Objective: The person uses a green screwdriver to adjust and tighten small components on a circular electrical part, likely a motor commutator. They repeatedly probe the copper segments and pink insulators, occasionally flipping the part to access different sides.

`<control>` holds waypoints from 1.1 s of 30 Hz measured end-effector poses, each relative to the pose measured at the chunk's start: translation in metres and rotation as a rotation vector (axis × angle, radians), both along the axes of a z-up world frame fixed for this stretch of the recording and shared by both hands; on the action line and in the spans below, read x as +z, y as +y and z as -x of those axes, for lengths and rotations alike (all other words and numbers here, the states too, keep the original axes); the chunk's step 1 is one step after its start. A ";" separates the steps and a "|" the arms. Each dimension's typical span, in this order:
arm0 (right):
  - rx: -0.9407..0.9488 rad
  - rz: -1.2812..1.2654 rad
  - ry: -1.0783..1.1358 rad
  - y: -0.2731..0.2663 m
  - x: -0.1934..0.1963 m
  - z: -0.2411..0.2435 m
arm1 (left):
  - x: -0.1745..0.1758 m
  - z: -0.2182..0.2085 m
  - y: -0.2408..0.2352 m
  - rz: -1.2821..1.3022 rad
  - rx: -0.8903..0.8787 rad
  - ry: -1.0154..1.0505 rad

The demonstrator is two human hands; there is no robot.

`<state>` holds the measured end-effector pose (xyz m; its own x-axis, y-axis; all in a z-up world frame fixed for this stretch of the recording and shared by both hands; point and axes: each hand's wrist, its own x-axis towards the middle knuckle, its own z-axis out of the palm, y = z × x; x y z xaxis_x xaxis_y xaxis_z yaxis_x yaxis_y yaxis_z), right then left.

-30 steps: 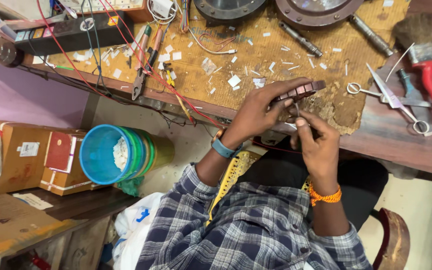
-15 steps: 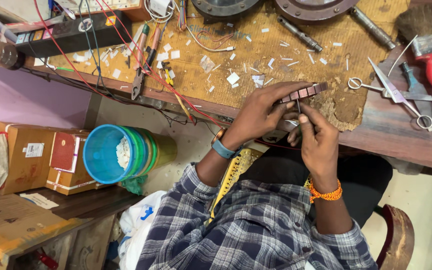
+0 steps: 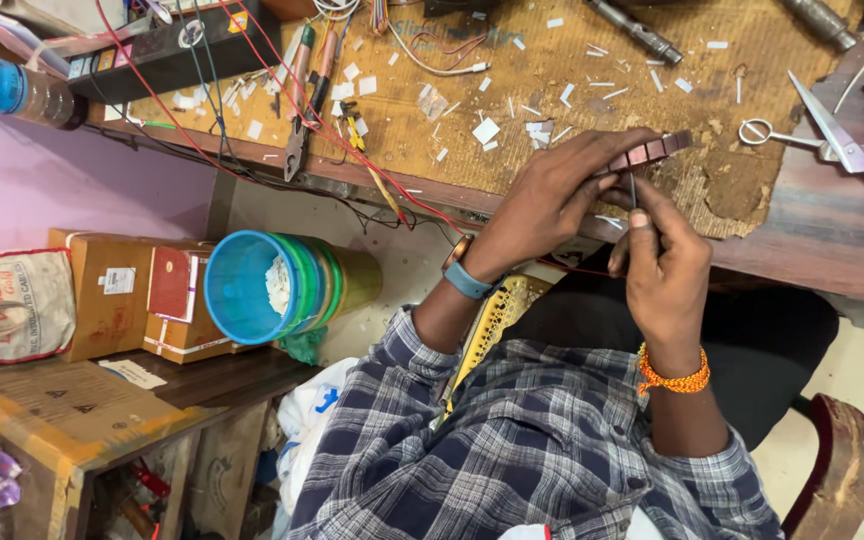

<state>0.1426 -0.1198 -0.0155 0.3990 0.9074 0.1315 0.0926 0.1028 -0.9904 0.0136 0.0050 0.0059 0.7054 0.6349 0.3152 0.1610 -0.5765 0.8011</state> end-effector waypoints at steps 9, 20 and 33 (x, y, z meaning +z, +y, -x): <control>-0.058 0.124 -0.134 -0.002 0.019 -0.004 | 0.004 -0.001 -0.005 -0.068 -0.005 -0.064; 0.019 0.121 -0.058 -0.001 0.012 -0.009 | -0.001 -0.003 -0.003 -0.102 -0.001 -0.057; 0.002 0.098 0.004 0.000 0.003 -0.007 | 0.002 -0.002 -0.002 -0.058 0.005 -0.061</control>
<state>0.1499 -0.1195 -0.0127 0.3975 0.9167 0.0405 0.0887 0.0055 -0.9960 0.0154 0.0028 0.0077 0.6806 0.6178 0.3938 0.1159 -0.6215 0.7748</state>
